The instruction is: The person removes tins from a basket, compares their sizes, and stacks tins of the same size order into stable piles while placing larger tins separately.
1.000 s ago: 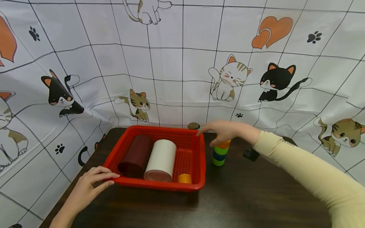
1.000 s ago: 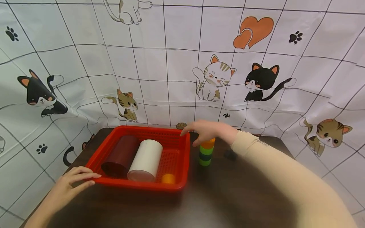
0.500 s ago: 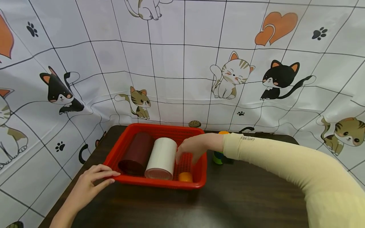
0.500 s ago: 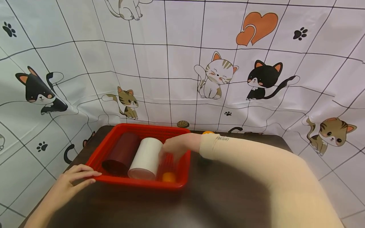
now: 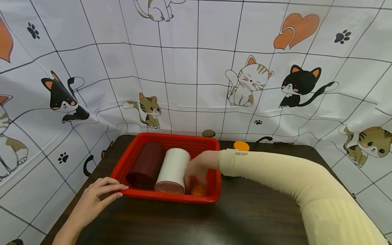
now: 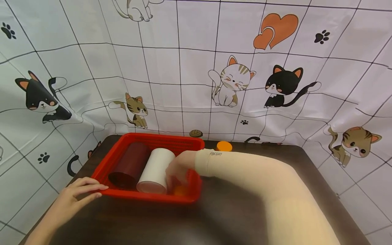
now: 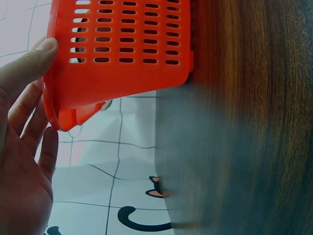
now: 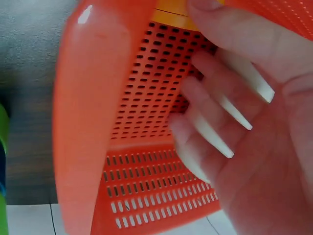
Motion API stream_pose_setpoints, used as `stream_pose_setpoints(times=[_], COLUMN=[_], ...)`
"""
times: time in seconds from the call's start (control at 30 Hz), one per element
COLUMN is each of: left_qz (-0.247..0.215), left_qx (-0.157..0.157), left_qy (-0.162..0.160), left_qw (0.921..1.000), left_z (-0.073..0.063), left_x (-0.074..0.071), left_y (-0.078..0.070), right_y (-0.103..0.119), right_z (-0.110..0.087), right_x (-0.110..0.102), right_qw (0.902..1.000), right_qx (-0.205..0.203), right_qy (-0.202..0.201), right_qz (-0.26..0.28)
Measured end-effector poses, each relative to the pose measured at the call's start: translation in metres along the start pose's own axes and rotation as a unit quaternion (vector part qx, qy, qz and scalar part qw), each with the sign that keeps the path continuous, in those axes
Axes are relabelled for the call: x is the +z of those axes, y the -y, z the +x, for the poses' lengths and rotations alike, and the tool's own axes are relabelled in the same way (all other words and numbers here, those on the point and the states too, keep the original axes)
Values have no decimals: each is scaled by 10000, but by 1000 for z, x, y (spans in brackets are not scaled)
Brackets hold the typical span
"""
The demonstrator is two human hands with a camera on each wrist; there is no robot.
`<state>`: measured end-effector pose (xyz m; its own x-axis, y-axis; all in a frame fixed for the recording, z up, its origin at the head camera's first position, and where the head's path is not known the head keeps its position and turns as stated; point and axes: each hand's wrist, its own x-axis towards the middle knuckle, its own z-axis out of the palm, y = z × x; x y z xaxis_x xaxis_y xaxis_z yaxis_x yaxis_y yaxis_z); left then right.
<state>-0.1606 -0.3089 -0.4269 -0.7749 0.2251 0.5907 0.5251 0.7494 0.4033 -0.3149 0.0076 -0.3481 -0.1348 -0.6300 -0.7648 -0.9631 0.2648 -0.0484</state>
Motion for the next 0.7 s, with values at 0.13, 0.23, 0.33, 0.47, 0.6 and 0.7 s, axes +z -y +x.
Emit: stream_pose_setpoints(times=[0.13, 0.23, 0.33, 0.47, 0.6, 0.7], left_qz=[-18, 51, 53, -37, -66, -39], left_qx=[24, -31, -60, 43, 81, 26], left_qy=[-20, -26, -11, -29, -32, -2], left_qw=[10000, 10000, 10000, 10000, 9999, 10000], left_z=[1, 0, -1, -1, -1, -2], left_x=[1, 1, 1, 1, 1, 1], left_y=[0, 0, 0, 2, 3, 3], right_y=[1, 2, 3, 5, 6, 5], right_z=[7, 12, 16, 17, 15, 13], right_x=[0, 2, 4, 3, 3, 3], right_qw=[9994, 9990, 9987, 9982, 9983, 9984], right_qx=[-16, 90, 317, 475, 431, 325], right_qy=[345, 444, 408, 372, 387, 454], right_qz=[-68, 15, 37, -46, 6, -14])
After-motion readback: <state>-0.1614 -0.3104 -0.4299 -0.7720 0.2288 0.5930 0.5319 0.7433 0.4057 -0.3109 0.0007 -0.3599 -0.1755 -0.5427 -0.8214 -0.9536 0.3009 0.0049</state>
